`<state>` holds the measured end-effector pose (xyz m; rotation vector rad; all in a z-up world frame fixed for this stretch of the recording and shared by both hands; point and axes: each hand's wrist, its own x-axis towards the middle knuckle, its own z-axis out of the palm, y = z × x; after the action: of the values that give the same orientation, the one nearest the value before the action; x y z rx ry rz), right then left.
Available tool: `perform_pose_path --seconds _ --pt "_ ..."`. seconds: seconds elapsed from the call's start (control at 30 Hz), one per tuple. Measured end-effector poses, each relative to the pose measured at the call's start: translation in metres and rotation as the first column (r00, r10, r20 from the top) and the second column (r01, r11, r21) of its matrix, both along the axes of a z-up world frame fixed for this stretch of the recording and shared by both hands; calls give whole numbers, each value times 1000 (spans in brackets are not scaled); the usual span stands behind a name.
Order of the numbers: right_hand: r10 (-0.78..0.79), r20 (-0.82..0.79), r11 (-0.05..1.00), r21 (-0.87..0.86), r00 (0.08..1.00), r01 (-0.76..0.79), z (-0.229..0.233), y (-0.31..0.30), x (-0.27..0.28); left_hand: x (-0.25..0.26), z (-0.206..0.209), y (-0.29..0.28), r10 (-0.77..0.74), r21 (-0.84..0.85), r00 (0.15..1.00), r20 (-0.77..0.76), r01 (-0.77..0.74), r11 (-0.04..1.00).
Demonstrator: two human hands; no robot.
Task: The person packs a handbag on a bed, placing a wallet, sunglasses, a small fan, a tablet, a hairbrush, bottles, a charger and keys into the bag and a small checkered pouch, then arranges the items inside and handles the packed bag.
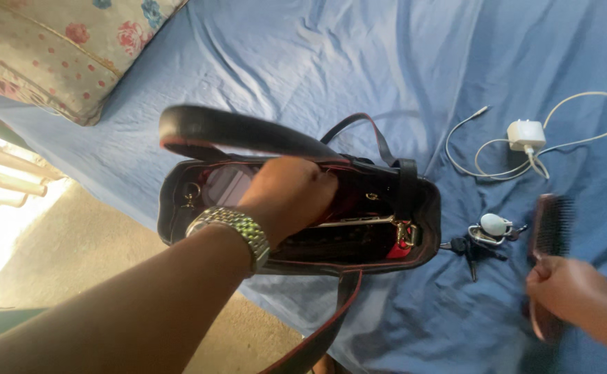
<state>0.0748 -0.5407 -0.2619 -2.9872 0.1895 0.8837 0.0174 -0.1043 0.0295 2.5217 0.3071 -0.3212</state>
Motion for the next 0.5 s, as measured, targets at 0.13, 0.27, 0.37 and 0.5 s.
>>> perform_pose_path --seconds 0.13,0.27,0.37,0.5 --pt "-193 19 964 191 981 186 29 0 -29 -6 7 11 235 45 957 170 -246 968" --pt "-252 188 893 423 949 153 90 17 -50 -5 -1 24 167 33 952 257 -181 983" --pt "-181 254 787 616 950 -15 157 43 -58 0 -9 27 66 -28 972 227 -62 998" --pt "216 210 449 846 953 -288 234 115 -41 1 -6 24 -55 -43 996 -74 52 998"
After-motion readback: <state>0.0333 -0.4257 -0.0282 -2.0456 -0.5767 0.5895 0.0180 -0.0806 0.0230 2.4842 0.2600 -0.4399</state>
